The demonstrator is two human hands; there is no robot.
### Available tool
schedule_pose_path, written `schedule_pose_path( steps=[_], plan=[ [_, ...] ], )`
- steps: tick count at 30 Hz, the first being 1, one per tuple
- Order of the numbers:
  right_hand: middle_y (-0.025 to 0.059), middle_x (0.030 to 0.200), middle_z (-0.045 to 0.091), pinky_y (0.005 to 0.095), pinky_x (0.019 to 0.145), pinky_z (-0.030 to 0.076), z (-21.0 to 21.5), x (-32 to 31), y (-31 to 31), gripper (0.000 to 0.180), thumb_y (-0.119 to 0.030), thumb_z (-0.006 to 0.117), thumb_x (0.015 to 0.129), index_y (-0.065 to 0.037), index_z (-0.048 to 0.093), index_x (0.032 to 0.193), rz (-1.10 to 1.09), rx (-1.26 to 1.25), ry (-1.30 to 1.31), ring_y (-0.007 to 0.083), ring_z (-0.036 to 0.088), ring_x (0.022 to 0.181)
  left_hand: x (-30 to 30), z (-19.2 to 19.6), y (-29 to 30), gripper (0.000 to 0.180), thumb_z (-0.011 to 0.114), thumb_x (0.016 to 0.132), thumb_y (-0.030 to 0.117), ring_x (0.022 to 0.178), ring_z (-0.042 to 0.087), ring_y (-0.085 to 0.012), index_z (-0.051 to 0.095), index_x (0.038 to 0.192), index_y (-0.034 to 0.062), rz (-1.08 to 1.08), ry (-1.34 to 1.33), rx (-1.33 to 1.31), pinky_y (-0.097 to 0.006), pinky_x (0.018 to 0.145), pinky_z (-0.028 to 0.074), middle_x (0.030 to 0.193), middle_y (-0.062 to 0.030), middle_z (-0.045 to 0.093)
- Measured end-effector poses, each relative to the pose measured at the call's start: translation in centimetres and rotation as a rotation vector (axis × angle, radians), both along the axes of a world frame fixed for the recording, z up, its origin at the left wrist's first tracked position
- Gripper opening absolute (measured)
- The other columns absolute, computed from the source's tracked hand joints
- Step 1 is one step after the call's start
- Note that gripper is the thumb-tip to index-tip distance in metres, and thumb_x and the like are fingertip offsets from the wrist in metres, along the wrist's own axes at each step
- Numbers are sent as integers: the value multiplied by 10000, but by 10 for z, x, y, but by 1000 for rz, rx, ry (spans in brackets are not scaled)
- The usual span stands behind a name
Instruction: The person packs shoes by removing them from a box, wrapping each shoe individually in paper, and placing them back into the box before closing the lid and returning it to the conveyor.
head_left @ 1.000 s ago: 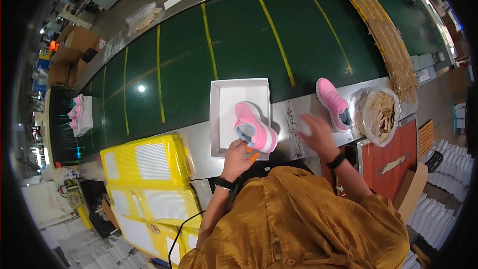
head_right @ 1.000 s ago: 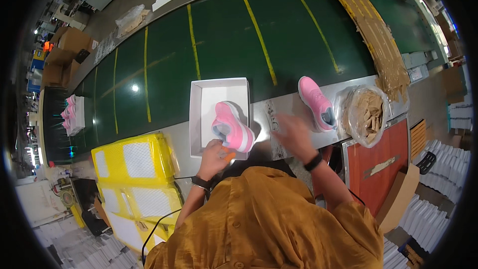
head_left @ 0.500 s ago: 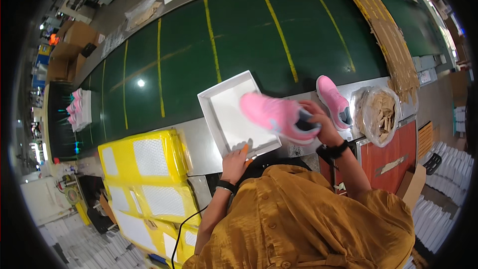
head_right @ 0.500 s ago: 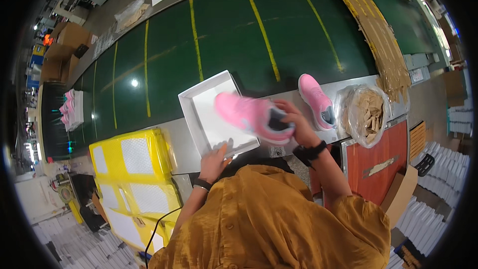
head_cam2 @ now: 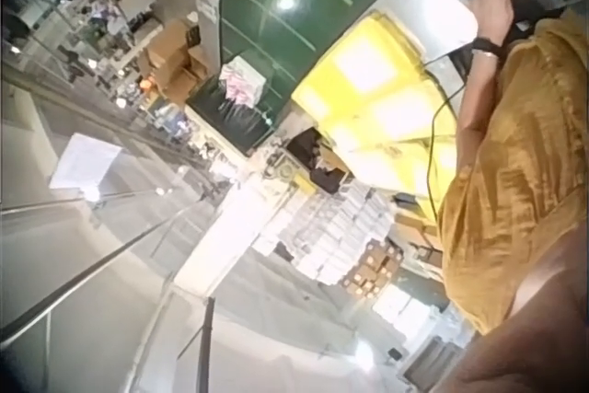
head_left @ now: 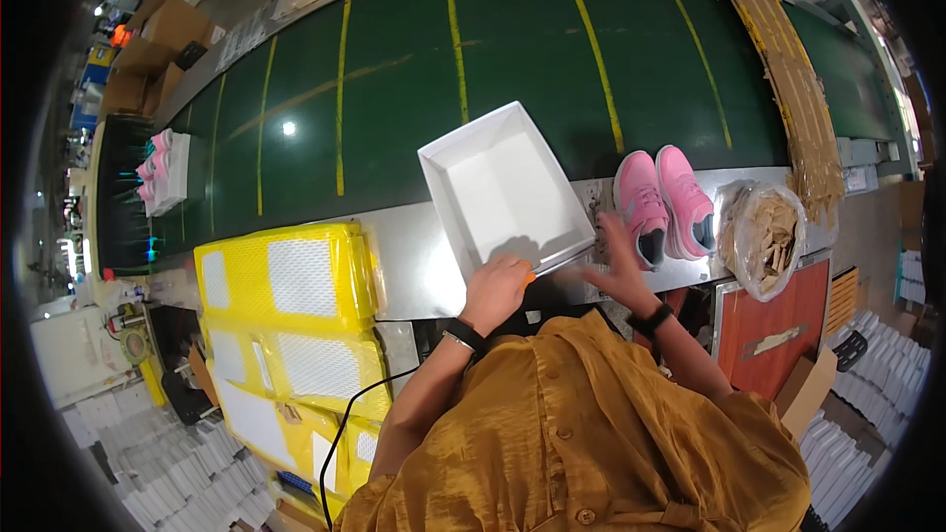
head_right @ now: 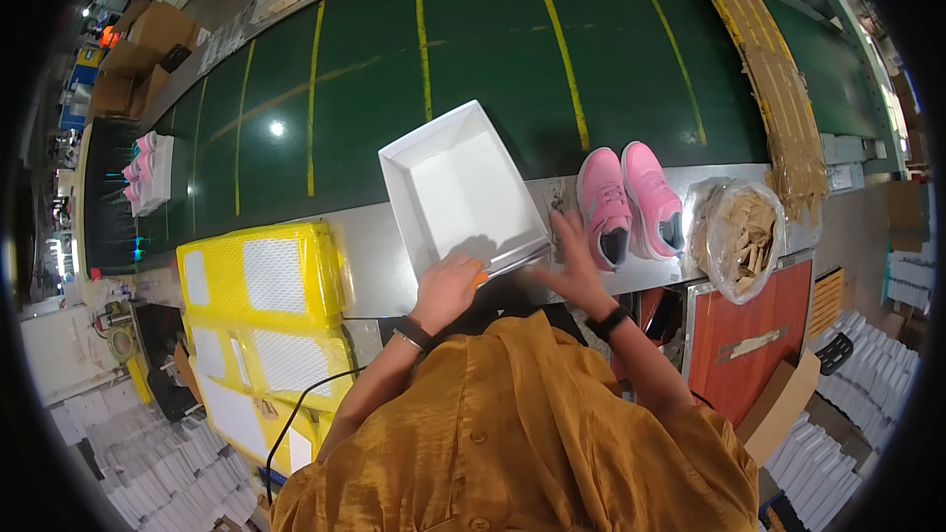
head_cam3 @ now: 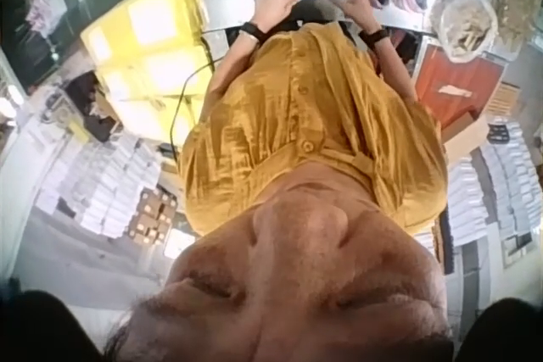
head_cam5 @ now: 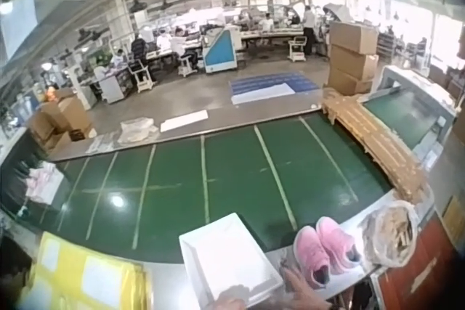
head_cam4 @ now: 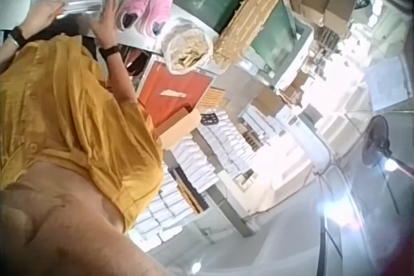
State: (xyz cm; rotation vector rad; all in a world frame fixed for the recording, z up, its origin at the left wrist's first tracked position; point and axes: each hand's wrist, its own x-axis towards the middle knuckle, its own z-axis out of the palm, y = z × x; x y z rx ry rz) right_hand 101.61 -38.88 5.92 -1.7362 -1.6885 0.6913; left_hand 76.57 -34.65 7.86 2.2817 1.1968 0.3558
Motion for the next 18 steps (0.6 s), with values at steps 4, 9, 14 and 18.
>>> schedule_pose_path(
  steps=[4,9,14,18],
  plan=[
    [44,1399,452,351,1058,380,-35,-27,24,960,62,740,690,-102,271,1512,9,-456,1028,184,433,1272,-15,12,5,93,585,802,90,825,598,-299,639,872,64,-8,2,-36,-415,697,483,830,-93,580],
    [57,1362,472,312,947,481,-50,-52,24,1051,152,699,664,-139,203,1544,28,-542,1015,192,515,1186,-50,20,-5,151,610,831,116,813,617,-288,690,950,70,80,-90,-71,-385,694,494,846,-91,622],
    [106,1351,494,344,975,470,-86,-38,10,942,87,647,734,-131,214,1541,-103,-724,889,240,539,1176,-77,35,-12,118,680,852,137,749,593,-308,642,880,29,239,-415,-63,-374,643,474,809,-113,599],
    [133,1336,517,345,858,534,-109,5,-21,797,16,537,812,-118,230,1535,-185,-518,1037,264,597,1105,-122,99,-3,171,727,829,115,667,532,-306,582,850,26,341,-581,49,-383,590,445,751,-117,538]
  ],
)
